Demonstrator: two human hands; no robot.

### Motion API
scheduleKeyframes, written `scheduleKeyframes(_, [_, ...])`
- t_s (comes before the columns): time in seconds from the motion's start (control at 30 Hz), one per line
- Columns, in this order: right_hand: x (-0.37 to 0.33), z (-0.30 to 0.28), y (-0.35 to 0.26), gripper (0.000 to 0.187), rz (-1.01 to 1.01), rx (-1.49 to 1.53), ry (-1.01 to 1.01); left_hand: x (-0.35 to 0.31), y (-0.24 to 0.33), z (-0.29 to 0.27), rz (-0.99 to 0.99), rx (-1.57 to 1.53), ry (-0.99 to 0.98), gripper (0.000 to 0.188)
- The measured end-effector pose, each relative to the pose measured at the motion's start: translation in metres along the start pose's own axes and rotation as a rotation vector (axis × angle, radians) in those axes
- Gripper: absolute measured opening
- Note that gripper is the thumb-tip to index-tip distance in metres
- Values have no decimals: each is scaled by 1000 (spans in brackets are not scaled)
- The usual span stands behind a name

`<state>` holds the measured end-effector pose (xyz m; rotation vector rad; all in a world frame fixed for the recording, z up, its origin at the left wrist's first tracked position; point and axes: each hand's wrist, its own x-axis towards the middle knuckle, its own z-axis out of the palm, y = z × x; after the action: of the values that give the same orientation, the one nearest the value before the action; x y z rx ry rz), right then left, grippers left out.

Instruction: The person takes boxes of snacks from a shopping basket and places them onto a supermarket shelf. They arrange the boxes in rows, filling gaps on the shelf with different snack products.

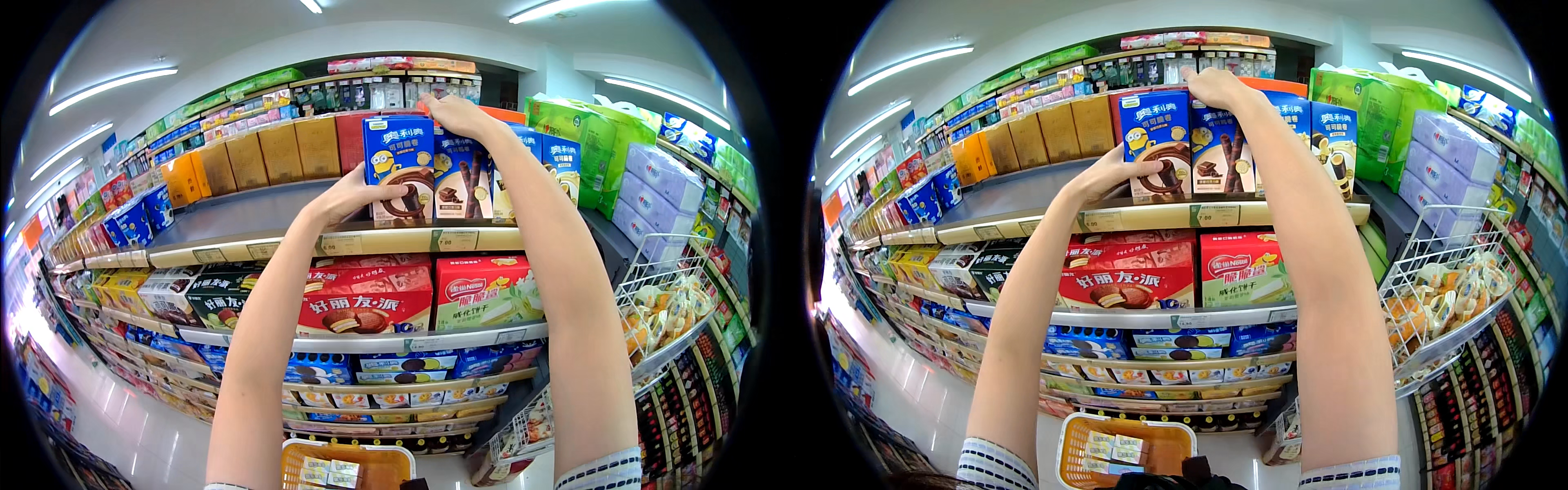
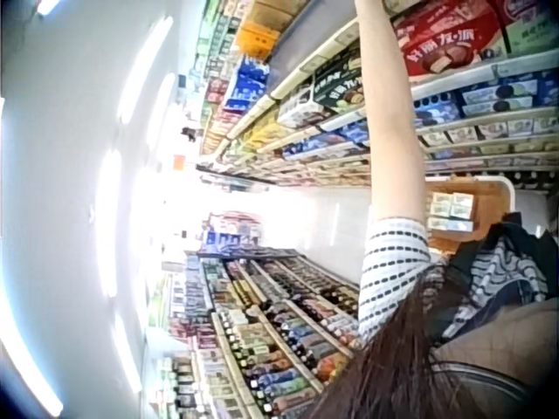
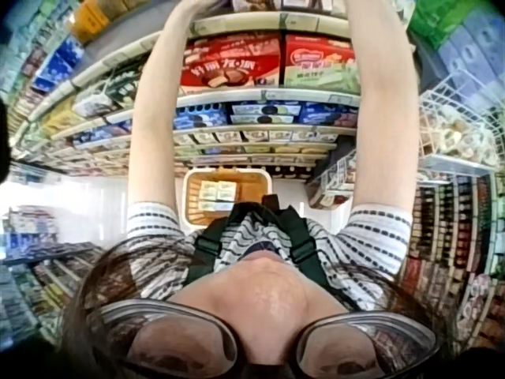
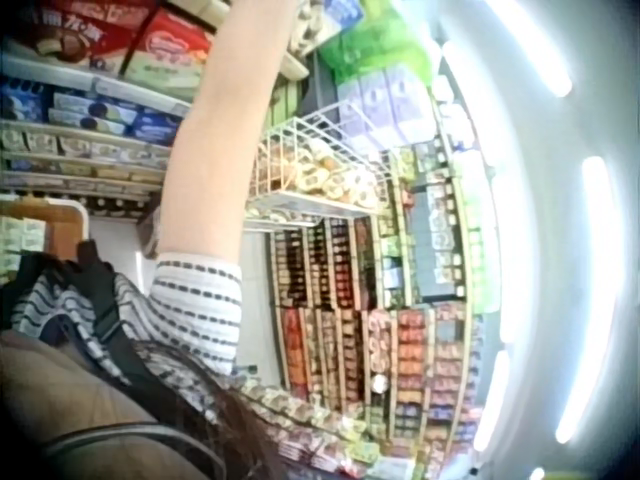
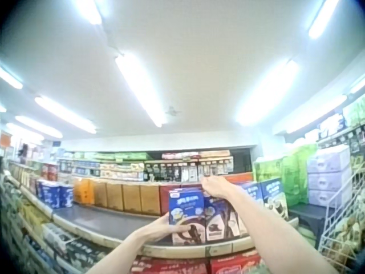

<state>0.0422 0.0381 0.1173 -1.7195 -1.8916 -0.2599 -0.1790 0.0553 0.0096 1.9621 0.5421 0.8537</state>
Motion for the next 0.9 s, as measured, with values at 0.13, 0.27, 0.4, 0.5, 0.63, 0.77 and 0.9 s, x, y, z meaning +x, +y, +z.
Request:
scheduleKeyframes(0.13, [-1, 1, -8, 66, 3, -93, -63, -5, 2, 0, -32, 95, 4, 86])
scheduleKeyframes(0.27, [5, 5, -3, 76, -14, -88, -59, -4, 4, 4, 43, 122, 57, 93])
scheduleKeyframes(0.4, [-5, -2, -13, 73, -66, -142, -10, 0, -5, -6, 144, 161, 211, 106])
scheduleKeyframes(0.5, [-11, -7, -12, 68, -140, -209, 29, -2, -4, -4, 143, 145, 219, 109])
scheduleKeyframes(0.63, [-3, -7, 3, 63, -80, -163, 83, -1, -5, -2, 83, 171, 235, 108])
scheduleKeyframes(0.77, [-5, -10, 3, 54, -117, -190, 80, -1, -4, -3, 60, 184, 244, 106])
scheduleKeyframes(0.9, [-17, -12, -6, 46, -89, -138, 121, -1, -4, -5, 71, 181, 247, 103])
